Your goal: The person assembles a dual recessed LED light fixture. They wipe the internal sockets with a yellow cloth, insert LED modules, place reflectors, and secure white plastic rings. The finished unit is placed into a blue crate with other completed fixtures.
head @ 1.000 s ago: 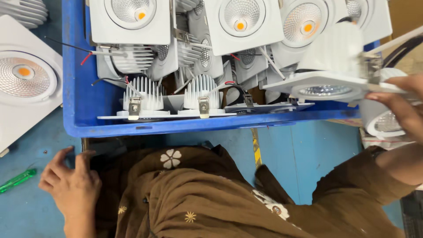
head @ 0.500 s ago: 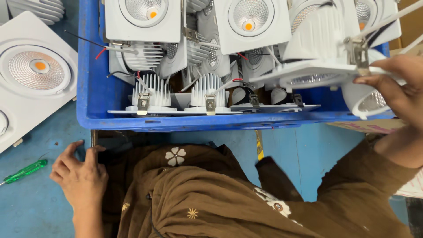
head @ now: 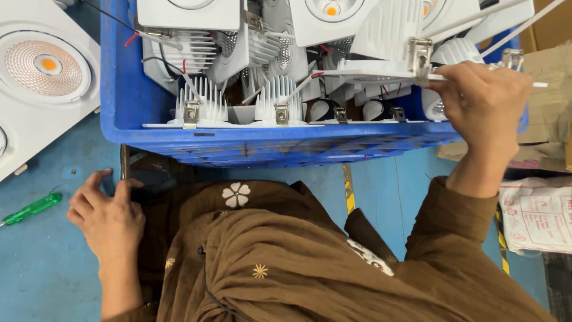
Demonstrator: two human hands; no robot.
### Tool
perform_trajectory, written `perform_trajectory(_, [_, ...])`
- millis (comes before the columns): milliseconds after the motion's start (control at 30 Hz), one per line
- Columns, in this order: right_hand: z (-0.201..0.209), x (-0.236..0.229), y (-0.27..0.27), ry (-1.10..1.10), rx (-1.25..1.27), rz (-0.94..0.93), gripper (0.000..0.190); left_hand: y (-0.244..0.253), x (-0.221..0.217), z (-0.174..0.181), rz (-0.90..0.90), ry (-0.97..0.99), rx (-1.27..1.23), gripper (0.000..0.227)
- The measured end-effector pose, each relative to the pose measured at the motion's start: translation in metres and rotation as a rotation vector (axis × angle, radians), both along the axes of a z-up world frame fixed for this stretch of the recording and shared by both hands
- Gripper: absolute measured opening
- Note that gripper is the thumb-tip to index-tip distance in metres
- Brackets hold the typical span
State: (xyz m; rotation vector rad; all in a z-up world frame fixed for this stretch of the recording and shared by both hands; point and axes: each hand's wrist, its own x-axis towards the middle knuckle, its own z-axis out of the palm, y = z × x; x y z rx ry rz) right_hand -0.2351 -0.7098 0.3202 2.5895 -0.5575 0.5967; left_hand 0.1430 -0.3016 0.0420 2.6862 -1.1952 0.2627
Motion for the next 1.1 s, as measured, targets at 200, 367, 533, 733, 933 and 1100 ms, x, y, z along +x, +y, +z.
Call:
perform_trajectory(200, [0.006, -0.009, 0.014, 0.066, 0.181, -0.031, 0.019, 0.001, 0.002, -0.002, -0.005, -0.007, -0.017, 0.029])
perform_trajectory(367, [0.016, -0.014, 0.012, 0.138, 0.317, -0.111, 0.023, -0.001, -0.001, 0.004, -0.027, -0.011, -0.058, 0.03])
perform_trajectory(533, [-0.008, 0.016, -0.015, 0.334, 0.334, -0.164, 0.029, -0.003, -0.001, 0.011, -0.019, 0.025, -0.101, 0.031])
perform_trajectory(733, [-0.026, 0.006, -0.035, 0.333, 0.581, -0.21, 0.04, -0.005, -0.004, 0.019, -0.013, 0.032, -0.101, 0.03])
perform_trajectory(933, [-0.014, 0.02, -0.037, 0.427, 0.71, -0.35, 0.033, -0.007, -0.004, 0.024, 0.001, 0.044, -0.105, 0.032])
perform_trajectory(1100, [-0.014, 0.022, -0.031, 0.45, 0.603, -0.253, 0.031, -0.007, -0.006, 0.029, 0.014, 0.069, -0.102, 0.038])
